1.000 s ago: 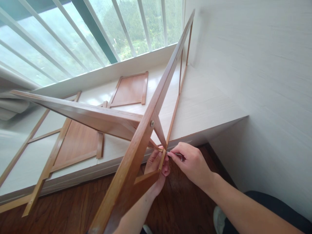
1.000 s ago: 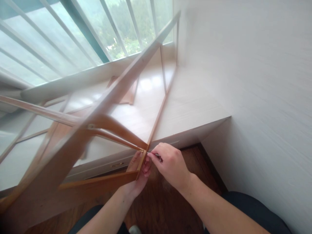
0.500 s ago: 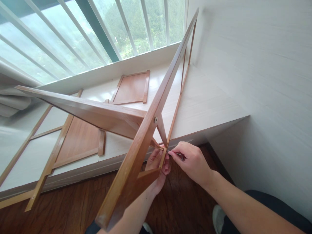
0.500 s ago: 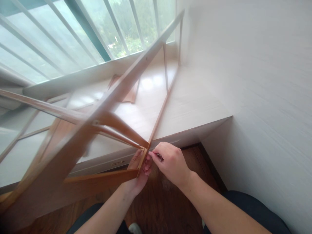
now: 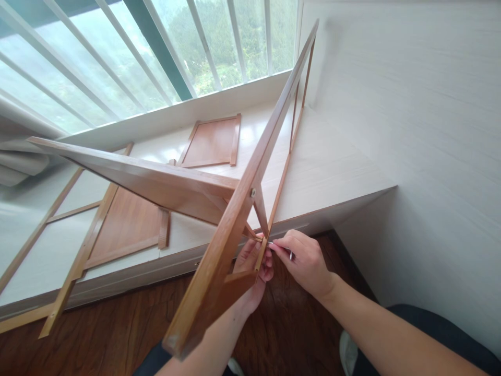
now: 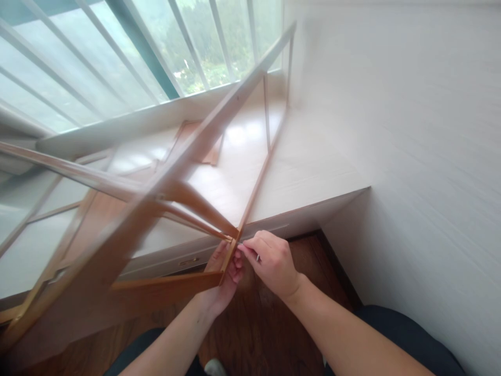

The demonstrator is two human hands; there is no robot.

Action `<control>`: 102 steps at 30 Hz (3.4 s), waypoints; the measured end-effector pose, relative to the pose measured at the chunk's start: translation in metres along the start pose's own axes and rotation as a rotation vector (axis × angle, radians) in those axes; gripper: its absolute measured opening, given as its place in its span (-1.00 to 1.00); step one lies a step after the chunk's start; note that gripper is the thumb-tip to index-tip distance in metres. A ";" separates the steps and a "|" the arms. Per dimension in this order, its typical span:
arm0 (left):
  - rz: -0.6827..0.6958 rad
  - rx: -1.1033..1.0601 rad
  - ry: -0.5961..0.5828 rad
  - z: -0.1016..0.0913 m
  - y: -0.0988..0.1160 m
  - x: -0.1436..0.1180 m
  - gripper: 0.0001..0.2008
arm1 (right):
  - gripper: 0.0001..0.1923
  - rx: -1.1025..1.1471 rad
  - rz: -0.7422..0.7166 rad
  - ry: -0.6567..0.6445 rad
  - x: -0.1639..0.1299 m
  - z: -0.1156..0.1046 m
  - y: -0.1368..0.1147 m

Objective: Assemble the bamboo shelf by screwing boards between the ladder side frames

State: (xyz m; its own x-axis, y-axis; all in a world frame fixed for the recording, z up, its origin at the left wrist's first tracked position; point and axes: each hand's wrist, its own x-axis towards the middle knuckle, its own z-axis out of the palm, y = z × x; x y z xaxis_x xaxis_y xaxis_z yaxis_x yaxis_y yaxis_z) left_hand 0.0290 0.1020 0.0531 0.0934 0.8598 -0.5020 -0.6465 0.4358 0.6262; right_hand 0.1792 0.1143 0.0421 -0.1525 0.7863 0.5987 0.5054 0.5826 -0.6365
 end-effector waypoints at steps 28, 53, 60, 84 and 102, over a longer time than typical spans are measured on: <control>0.027 0.045 -0.059 -0.006 0.000 0.001 -0.65 | -0.46 1.082 1.136 -0.222 0.016 0.005 -0.013; 0.040 0.075 0.021 -0.012 0.010 -0.006 -0.62 | -0.91 0.246 0.393 -0.191 -0.005 -0.030 -0.024; 0.031 0.097 0.013 -0.013 0.010 -0.008 -0.62 | -0.83 0.191 0.284 -0.102 -0.006 -0.033 -0.030; 0.004 0.131 -0.056 -0.016 0.006 -0.011 -0.55 | -0.83 -0.028 0.097 -0.080 -0.008 -0.021 -0.032; -0.018 0.099 -0.006 -0.014 0.008 -0.012 -0.55 | -0.85 -0.018 0.085 -0.057 -0.013 -0.008 -0.027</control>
State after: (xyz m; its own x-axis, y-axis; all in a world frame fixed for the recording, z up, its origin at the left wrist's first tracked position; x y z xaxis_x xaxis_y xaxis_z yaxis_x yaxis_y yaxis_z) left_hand 0.0122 0.0909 0.0558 0.1090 0.8532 -0.5101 -0.5670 0.4749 0.6730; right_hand 0.1744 0.0868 0.0556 -0.1561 0.8433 0.5142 0.5332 0.5102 -0.6749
